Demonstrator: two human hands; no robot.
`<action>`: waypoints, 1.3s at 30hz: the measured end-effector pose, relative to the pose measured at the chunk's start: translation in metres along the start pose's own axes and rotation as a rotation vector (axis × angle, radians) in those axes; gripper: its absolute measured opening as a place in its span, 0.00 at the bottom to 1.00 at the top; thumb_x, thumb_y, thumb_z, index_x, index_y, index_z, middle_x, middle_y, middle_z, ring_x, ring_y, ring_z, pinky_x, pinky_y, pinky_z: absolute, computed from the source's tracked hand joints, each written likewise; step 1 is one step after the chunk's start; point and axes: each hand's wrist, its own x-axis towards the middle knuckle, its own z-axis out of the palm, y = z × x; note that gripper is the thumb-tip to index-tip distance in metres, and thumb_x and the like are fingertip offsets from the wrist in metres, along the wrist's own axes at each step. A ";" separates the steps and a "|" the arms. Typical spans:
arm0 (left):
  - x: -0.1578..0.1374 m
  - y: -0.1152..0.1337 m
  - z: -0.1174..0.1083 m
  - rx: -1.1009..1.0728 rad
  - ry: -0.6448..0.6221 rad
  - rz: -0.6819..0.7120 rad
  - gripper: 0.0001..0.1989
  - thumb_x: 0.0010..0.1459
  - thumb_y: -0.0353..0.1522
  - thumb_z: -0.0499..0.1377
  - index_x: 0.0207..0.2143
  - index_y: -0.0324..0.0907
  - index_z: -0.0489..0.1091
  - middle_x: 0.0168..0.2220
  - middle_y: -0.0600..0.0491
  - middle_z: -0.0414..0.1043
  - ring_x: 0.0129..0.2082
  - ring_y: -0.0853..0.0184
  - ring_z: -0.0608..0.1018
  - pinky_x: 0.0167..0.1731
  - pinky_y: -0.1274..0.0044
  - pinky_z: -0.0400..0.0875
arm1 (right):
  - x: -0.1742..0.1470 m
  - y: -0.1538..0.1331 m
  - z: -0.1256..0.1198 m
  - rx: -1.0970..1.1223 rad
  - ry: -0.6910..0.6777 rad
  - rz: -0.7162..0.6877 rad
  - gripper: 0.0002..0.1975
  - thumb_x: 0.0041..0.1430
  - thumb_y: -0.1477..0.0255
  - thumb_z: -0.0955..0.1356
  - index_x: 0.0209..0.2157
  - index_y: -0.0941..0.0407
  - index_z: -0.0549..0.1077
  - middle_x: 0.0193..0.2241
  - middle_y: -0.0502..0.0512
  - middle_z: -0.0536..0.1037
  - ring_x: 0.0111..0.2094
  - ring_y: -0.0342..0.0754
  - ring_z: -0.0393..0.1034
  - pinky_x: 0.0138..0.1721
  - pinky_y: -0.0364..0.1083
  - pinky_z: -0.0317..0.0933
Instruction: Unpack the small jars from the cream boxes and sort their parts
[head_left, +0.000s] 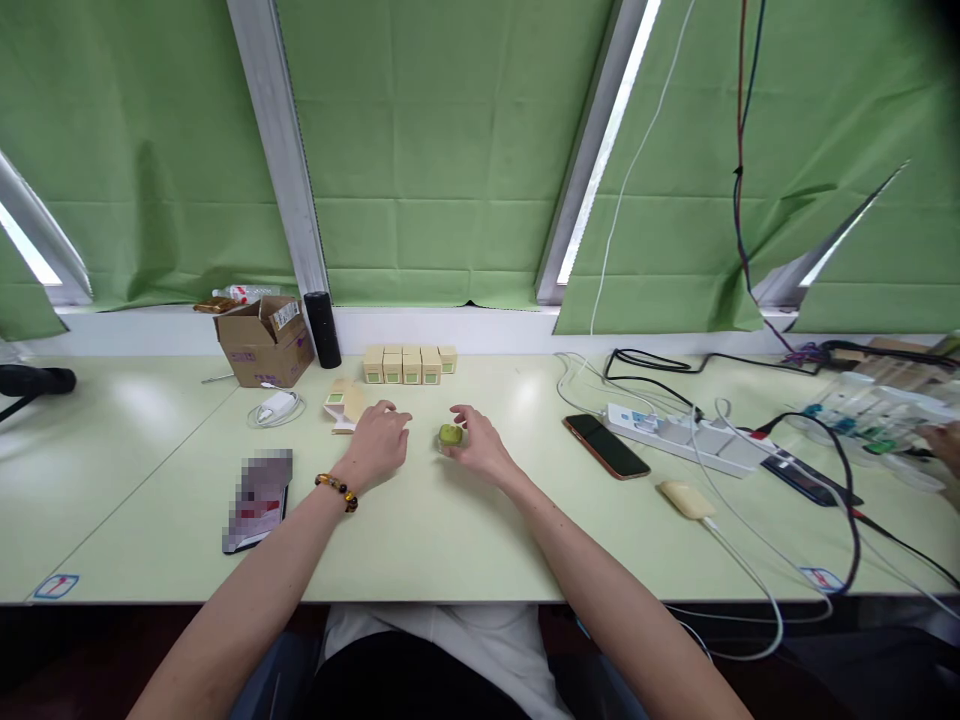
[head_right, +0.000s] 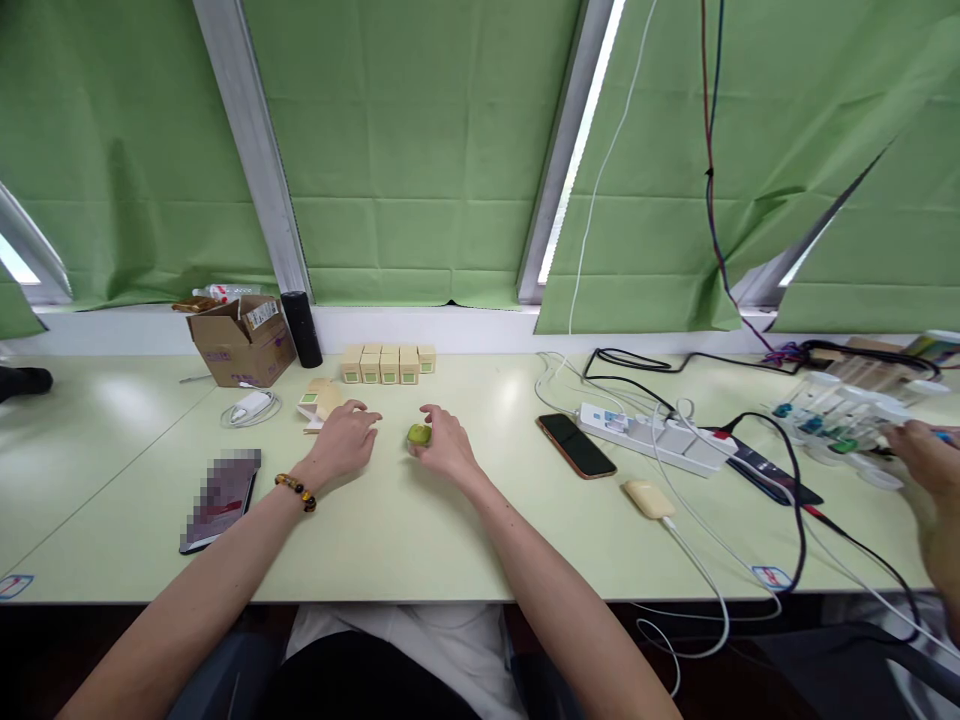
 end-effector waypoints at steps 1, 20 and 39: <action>-0.002 0.004 0.002 -0.040 -0.020 0.013 0.20 0.67 0.31 0.51 0.56 0.39 0.76 0.49 0.39 0.79 0.62 0.49 0.69 0.60 0.59 0.64 | 0.000 0.002 0.003 -0.029 -0.018 -0.005 0.33 0.48 0.71 0.75 0.57 0.50 0.68 0.50 0.59 0.77 0.49 0.58 0.71 0.49 0.56 0.65; -0.005 0.023 0.022 -0.579 0.159 -0.038 0.08 0.64 0.37 0.61 0.37 0.48 0.81 0.44 0.50 0.81 0.51 0.57 0.76 0.54 0.66 0.70 | -0.009 0.000 0.035 0.151 -0.128 -0.143 0.33 0.53 0.74 0.75 0.58 0.48 0.63 0.49 0.55 0.78 0.44 0.51 0.73 0.46 0.52 0.66; 0.016 -0.003 0.026 -1.414 0.287 -0.740 0.06 0.69 0.32 0.56 0.37 0.41 0.64 0.37 0.47 0.77 0.33 0.65 0.81 0.34 0.70 0.81 | -0.005 -0.013 0.022 0.413 0.012 -0.057 0.23 0.59 0.61 0.73 0.53 0.48 0.64 0.45 0.53 0.81 0.40 0.50 0.73 0.46 0.53 0.67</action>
